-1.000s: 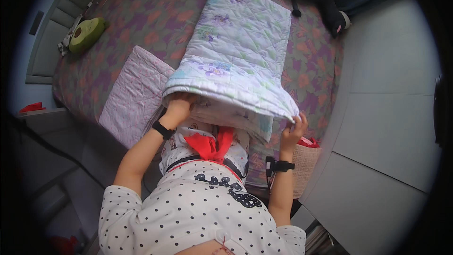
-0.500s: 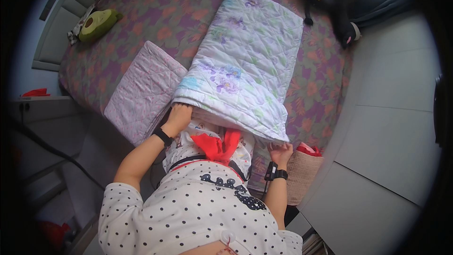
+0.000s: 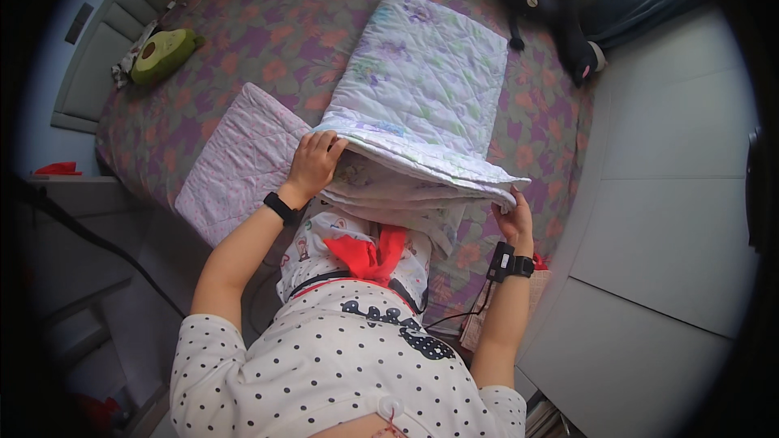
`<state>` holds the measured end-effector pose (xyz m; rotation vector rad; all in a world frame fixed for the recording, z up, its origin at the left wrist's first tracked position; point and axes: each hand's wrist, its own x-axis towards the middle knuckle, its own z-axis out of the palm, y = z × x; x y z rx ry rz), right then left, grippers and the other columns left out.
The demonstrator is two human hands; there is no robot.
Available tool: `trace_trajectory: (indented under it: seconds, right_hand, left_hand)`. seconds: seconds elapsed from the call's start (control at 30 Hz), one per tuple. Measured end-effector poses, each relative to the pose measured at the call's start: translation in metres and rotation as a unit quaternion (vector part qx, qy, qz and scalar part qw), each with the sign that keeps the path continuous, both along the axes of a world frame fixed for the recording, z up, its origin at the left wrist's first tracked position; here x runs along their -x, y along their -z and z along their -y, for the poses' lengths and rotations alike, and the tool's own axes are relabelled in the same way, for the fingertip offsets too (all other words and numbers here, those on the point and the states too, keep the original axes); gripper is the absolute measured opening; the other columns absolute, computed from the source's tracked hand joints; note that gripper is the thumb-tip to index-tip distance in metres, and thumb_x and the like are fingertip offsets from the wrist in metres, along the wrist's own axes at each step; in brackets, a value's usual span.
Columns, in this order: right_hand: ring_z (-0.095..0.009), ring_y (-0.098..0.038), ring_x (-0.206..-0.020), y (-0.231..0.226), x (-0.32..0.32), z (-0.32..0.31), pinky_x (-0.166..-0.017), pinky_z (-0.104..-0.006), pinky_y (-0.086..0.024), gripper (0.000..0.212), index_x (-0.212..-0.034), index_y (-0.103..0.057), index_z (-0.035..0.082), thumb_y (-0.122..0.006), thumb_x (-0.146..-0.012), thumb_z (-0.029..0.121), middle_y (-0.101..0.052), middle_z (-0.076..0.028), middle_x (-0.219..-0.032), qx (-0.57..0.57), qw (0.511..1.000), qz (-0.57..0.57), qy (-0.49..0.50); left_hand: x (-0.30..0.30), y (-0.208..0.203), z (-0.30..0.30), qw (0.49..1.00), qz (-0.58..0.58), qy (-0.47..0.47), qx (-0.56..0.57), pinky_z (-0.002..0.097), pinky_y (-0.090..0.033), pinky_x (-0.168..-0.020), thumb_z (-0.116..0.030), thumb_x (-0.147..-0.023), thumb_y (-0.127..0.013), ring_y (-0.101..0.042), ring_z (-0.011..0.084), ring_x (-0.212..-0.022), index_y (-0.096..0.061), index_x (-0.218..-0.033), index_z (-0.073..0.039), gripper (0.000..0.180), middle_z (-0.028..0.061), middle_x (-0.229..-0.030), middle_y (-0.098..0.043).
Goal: The person folds a floral blanket on a bed, smooths the fabric, and stacks it next to another folded blanket.
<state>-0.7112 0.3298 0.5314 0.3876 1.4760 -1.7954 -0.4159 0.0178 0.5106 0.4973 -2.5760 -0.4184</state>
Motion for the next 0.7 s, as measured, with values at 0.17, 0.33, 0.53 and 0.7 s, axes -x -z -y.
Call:
trace_trajectory:
  seconds: [0.17, 0.33, 0.53, 0.7]
  right_hand:
    - [-0.016, -0.048, -0.088, 0.011, -0.02, -0.019, -0.075, -0.0327, -0.041, 0.024, -0.099, -0.052, 0.013, -0.055, -0.08, 0.027, -0.053, -0.002, -0.093, -0.087, 0.995, 0.034, 0.044]
    - [-0.024, -0.037, -0.107, 0.028, -0.055, -0.056, -0.088, -0.0456, -0.035, 0.048, -0.118, -0.038, 0.015, -0.049, -0.081, 0.044, -0.036, -0.004, -0.121, -0.153, 0.986, 0.057, 0.024]
    - [-0.026, -0.04, -0.1, 0.045, -0.088, -0.064, -0.078, -0.0458, -0.041, 0.04, -0.112, -0.04, 0.011, -0.038, -0.085, 0.04, -0.039, -0.005, -0.113, -0.286, 0.958, 0.026, -0.028]
    - [-0.019, -0.047, -0.086, 0.047, -0.083, -0.047, -0.064, -0.032, -0.04, 0.038, -0.101, -0.05, 0.007, -0.041, -0.083, 0.038, -0.05, -0.007, -0.099, -0.319, 0.941, -0.052, 0.096]
  left_hand:
    - [0.0, 0.006, 0.005, 0.998, -0.009, -0.065, 0.019, 0.0401, -0.031, -0.088, -0.002, -0.06, -0.059, -0.043, 0.0292, -0.103, -0.05, -0.103, -0.006, 0.044, 0.0114, -0.106, -0.048]
    - [0.001, 0.034, 0.017, 0.987, 0.122, 0.061, -0.084, 0.036, -0.035, -0.081, -0.004, -0.059, -0.061, -0.05, 0.0221, -0.092, -0.056, -0.094, -0.012, 0.036, 0.0043, -0.092, -0.055]
    - [-0.012, 0.057, 0.018, 0.948, 0.219, 0.189, -0.132, 0.038, -0.042, -0.073, -0.015, -0.061, -0.065, -0.052, 0.0252, -0.088, -0.058, -0.09, -0.012, 0.03, 0.0054, -0.09, -0.055]
    - [-0.013, 0.068, 0.023, 0.933, 0.194, 0.132, -0.272, 0.037, -0.041, -0.074, -0.02, -0.067, -0.064, -0.053, 0.0281, -0.087, -0.062, -0.086, -0.01, 0.022, 0.0072, -0.09, -0.057]
